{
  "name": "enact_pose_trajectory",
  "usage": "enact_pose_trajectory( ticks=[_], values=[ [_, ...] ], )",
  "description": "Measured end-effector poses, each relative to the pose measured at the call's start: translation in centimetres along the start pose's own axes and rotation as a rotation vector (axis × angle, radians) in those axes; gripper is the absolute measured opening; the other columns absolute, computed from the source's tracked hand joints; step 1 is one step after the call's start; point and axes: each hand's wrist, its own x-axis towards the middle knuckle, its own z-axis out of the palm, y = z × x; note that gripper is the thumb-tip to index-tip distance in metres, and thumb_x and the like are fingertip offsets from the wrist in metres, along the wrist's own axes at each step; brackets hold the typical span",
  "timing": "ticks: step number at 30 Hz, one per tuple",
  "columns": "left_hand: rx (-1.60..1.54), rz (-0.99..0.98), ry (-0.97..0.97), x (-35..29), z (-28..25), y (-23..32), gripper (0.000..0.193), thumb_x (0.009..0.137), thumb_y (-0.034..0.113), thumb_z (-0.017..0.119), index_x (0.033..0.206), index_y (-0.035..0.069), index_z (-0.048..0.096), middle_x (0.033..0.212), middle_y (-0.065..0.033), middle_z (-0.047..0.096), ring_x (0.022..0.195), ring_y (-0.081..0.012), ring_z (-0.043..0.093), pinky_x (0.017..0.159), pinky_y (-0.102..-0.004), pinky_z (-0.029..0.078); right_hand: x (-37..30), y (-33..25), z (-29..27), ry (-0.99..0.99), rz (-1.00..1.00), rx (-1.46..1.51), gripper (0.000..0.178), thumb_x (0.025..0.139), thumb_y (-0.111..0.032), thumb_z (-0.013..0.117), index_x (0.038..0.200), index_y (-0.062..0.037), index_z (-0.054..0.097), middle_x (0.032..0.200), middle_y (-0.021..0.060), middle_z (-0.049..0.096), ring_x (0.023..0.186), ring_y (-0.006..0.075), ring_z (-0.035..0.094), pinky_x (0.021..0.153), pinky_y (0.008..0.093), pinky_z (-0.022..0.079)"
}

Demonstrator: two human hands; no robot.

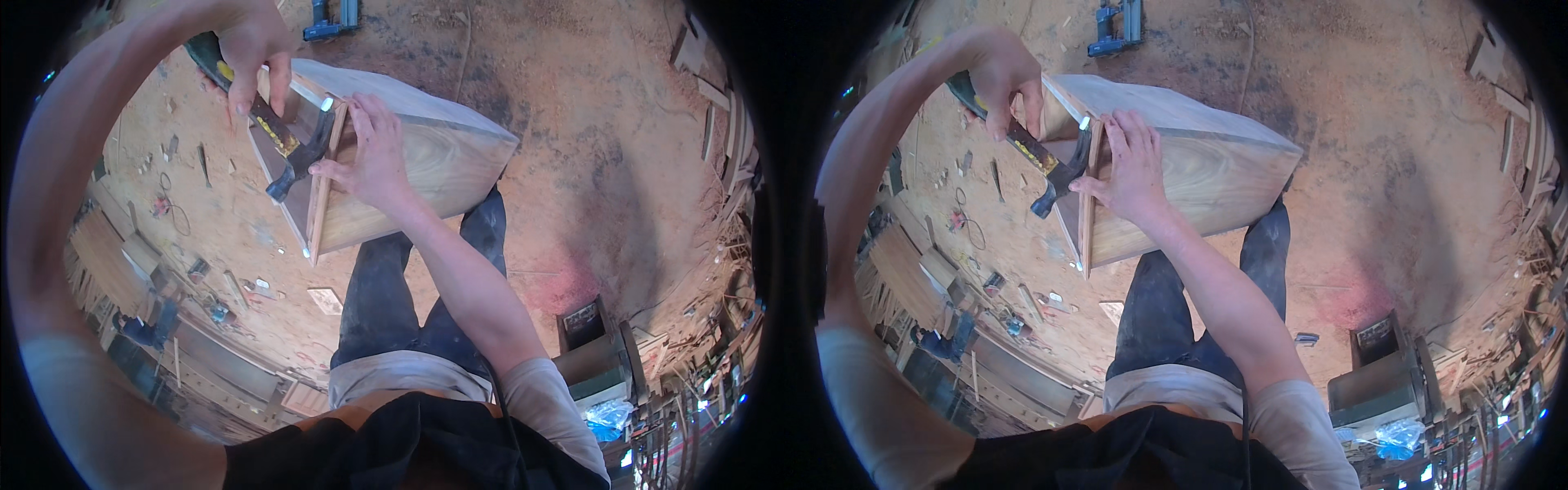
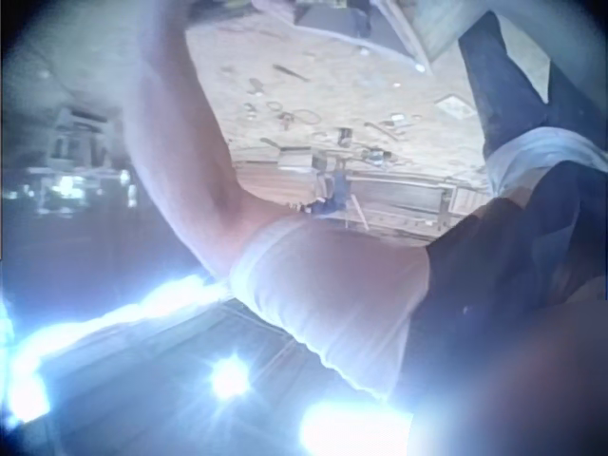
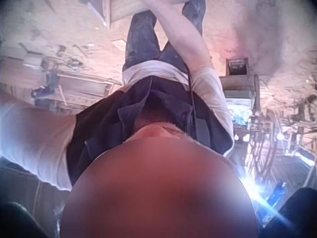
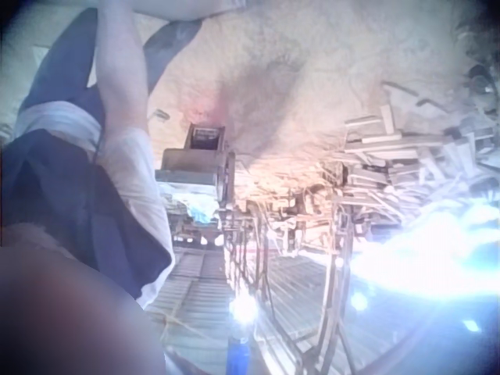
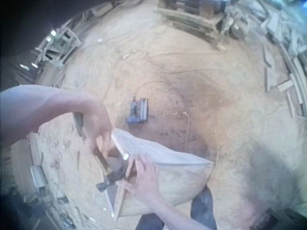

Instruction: The person hammers white plastic feet onto the corners of a wooden box frame. They repeatedly pick up feet from a nearby metal tray and tap them into place with a hammer, rotating the box to access each corner.

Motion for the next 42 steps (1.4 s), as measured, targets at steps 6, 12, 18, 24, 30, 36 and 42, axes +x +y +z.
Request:
enact_pose_trajectory(
  ticks=[6, 12, 18, 24, 30, 36, 42],
  values=[
    [-0.209, -0.019, -0.188, 5.1, -1.1, -5.0, 0.058, 0.078, 0.01, 0.09, 0.132, 0.007, 0.07, 0.094, -0.0149, 0.077, 0.069, -0.0192, 0.073, 0.058, -0.0351, 0.061, -0.2, -0.2, -0.6, -0.118, 0.026, -0.038, 0.136, 0.061, -0.072, 0.087, 0.157, 0.0066, 0.031, 0.162, 0.0291, 0.031, 0.154, 0.046, 0.024, 0.126, 0.056, 0.019],
    [-0.299, 0.132, 0.126, 4.1, 3.9, -7.7, 0.059, 0.071, 0.005, 0.09, 0.126, 0.006, 0.069, 0.084, -0.0144, 0.076, 0.063, -0.0185, 0.071, 0.051, -0.0341, 0.055, 0.2, -1.2, -0.6, -0.196, 0.096, -0.082, 0.15, 0.057, -0.08, 0.084, 0.162, 0.0054, 0.021, 0.167, 0.0304, 0.019, 0.158, 0.0459, 0.015, 0.128, 0.0571, 0.012],
    [-0.172, 0.163, 0.27, 2.6, 8.8, -5.7, 0.045, 0.072, 0.009, 0.086, 0.116, 0.008, 0.074, 0.077, -0.0096, 0.071, 0.072, -0.0241, 0.072, 0.065, -0.0393, 0.054, 0.1, -1.1, -0.4, -0.175, 0.088, -0.095, 0.154, 0.053, -0.079, 0.086, 0.163, 0.0049, 0.018, 0.168, 0.0303, 0.016, 0.158, 0.0471, 0.011, 0.128, 0.0583, 0.012],
    [0.322, 0.199, 0.569, 2.3, 9.7, -4.0, 0.025, 0.074, 0.01, 0.078, 0.1, 0.01, 0.078, 0.081, -0.0138, 0.071, 0.086, -0.0345, 0.07, 0.075, -0.0461, 0.052, -0.1, -1.5, -0.2, -0.167, 0.083, -0.128, 0.151, 0.054, -0.07, 0.092, 0.161, 0.0057, 0.018, 0.166, 0.0308, 0.018, 0.157, 0.0472, 0.014, 0.128, 0.0565, 0.015],
    [0.522, 0.015, 0.585, 3.8, 8.3, -3.3, 0.012, 0.077, 0.005, 0.073, 0.087, 0.01, 0.076, 0.082, -0.0119, 0.071, 0.089, -0.0327, 0.069, 0.08, -0.0446, 0.051, 0.1, -1.3, -0.2, -0.079, 0.018, -0.083, 0.139, 0.059, -0.06, 0.095, 0.16, 0.0046, 0.025, 0.164, 0.03, 0.025, 0.156, 0.0464, 0.018, 0.126, 0.0565, 0.02],
    [0.537, -0.063, 0.759, -0.3, 9.7, -2.9, 0.019, 0.084, 0.003, 0.07, 0.101, 0.012, 0.072, 0.083, -0.0094, 0.066, 0.089, -0.032, 0.065, 0.084, -0.0429, 0.048, -0.7, -5.0, -0.5, 0.176, -0.004, 0.071, 0.117, 0.073, -0.044, 0.092, 0.158, 0.005, 0.027, 0.154, 0.028, 0.038, 0.142, 0.041, 0.043, 0.117, 0.0511, 0.036],
    [0.233, 0.015, 0.599, -8.9, 11.7, -2.1, 0.026, 0.082, 0.012, 0.078, 0.108, 0.012, 0.074, 0.091, -0.0094, 0.067, 0.091, -0.0312, 0.064, 0.084, -0.0463, 0.047, -0.9, -11.1, 0.9, 0.201, 0.331, 0.768, 0.084, 0.092, -0.045, 0.079, 0.146, 0.0048, 0.038, 0.122, 0.0184, 0.054, 0.113, 0.0274, 0.06, 0.096, 0.0404, 0.052]
  ],
)
